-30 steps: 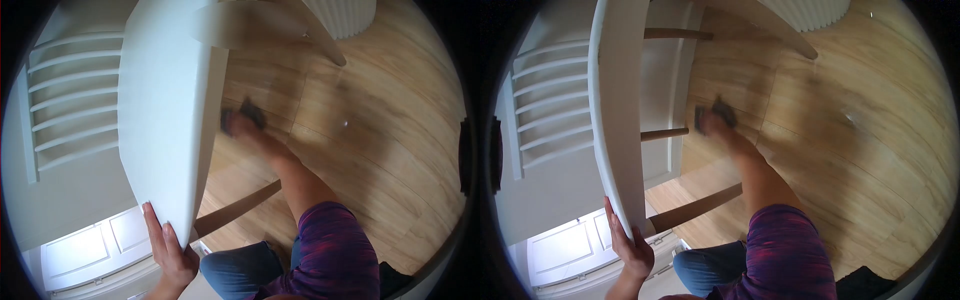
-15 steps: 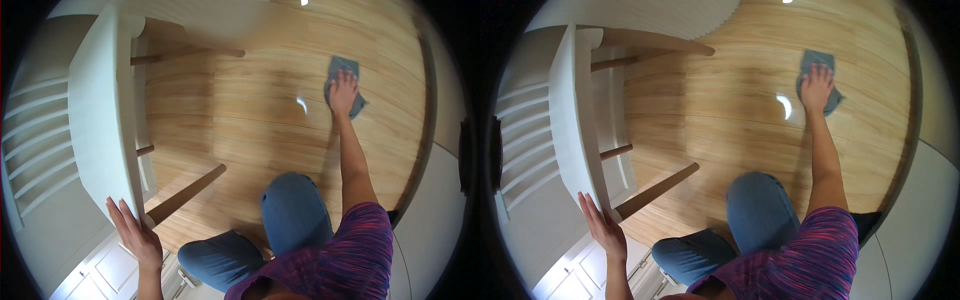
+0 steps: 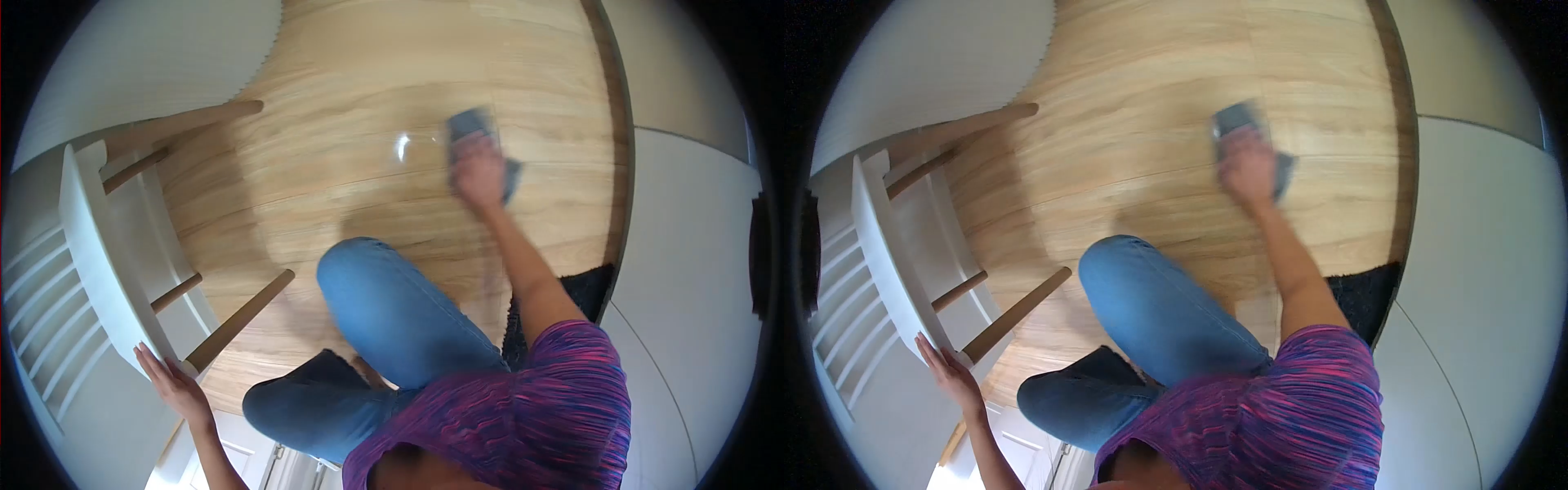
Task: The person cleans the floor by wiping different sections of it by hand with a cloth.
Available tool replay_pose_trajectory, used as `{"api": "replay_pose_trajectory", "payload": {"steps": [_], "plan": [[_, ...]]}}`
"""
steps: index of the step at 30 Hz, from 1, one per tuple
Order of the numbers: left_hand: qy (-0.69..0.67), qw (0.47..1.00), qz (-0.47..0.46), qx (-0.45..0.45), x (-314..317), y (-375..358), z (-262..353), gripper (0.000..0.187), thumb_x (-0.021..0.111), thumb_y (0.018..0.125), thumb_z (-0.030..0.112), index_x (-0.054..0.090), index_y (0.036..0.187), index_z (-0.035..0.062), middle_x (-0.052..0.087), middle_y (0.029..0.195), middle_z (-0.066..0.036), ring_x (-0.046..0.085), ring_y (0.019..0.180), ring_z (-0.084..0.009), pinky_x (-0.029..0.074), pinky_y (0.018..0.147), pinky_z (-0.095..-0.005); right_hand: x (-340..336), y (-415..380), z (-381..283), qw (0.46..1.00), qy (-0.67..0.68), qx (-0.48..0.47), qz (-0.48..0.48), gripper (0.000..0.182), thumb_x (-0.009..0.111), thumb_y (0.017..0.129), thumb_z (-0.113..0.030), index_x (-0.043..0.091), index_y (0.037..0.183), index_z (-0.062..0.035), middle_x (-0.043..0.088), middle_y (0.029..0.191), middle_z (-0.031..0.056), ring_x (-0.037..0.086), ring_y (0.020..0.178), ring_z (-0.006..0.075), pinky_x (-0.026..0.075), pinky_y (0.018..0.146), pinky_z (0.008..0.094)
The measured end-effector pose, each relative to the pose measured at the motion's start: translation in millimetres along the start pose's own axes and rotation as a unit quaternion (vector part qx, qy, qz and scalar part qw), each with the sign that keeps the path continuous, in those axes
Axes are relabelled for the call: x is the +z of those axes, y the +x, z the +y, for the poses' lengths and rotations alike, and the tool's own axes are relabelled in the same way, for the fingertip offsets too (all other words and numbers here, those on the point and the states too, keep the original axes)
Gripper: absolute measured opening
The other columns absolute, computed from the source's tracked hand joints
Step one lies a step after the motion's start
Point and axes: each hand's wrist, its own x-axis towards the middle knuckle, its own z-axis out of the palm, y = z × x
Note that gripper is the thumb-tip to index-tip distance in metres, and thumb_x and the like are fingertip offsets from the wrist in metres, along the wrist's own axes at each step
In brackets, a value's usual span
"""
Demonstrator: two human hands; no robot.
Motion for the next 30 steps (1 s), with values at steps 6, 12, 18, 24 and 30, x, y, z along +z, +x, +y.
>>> {"api": "replay_pose_trajectory", "payload": {"steps": [6,12,18,24,30], "plan": [[-0.018,0.999,-0.024,-0.039,-3.5,-0.2,1.2,0.052,0.044,0.096,0.002,0.028,0.146,0.0050,0.033,0.149,-0.019,0.033,0.137,-0.0344,0.032,0.110,-0.0400,7.7,50.6,55.3,0.935,-0.046,0.248,0.248,0.054,0.052,0.087,-0.033,0.048,0.134,-0.0057,0.040,0.144,0.0185,0.035,0.132,0.0410,0.026,0.108,0.0526],[-0.010,0.999,-0.050,0.017,-42.6,27.2,7.1,0.058,0.051,0.096,0.016,0.028,0.148,0.0112,0.023,0.153,-0.022,0.021,0.140,-0.0432,0.027,0.111,-0.0498,59.1,-60.4,-67.2,0.932,0.203,-0.293,0.061,0.056,0.063,0.077,-0.033,0.053,0.127,-0.0124,0.050,0.135,0.0102,0.038,0.131,0.0342,0.029,0.107,0.0527],[-0.101,0.982,0.113,0.115,-72.7,141.9,126.7,0.051,0.050,0.097,0.036,0.039,0.144,0.0197,0.022,0.154,-0.016,0.023,0.141,-0.0375,0.028,0.113,-0.0522,11.4,-160.2,109.8,0.953,-0.075,0.292,-0.024,0.062,0.053,0.083,-0.036,0.041,0.141,-0.0165,0.028,0.152,0.0163,0.024,0.140,0.0352,0.019,0.112,0.0545],[-0.175,0.932,0.006,0.316,-53.4,191.1,244.3,0.046,0.047,0.099,0.029,0.041,0.143,0.0178,0.030,0.151,-0.013,0.027,0.141,-0.0290,0.029,0.112,-0.0494,17.3,-184.0,249.1,0.797,-0.027,0.545,0.261,0.061,0.037,0.097,-0.039,0.031,0.146,-0.0034,0.017,0.155,0.0207,0.016,0.143,0.0398,0.008,0.115,0.0535],[-0.219,0.904,-0.042,0.364,-76.1,194.5,289.8,0.048,0.050,0.098,0.027,0.042,0.143,0.0141,0.032,0.152,-0.011,0.029,0.140,-0.0299,0.025,0.113,-0.0465,70.2,-226.4,77.4,0.860,0.018,0.493,0.130,0.060,0.041,0.096,-0.034,0.031,0.145,-0.0025,0.020,0.154,0.0211,0.018,0.141,0.0407,0.012,0.115,0.0520]]}}
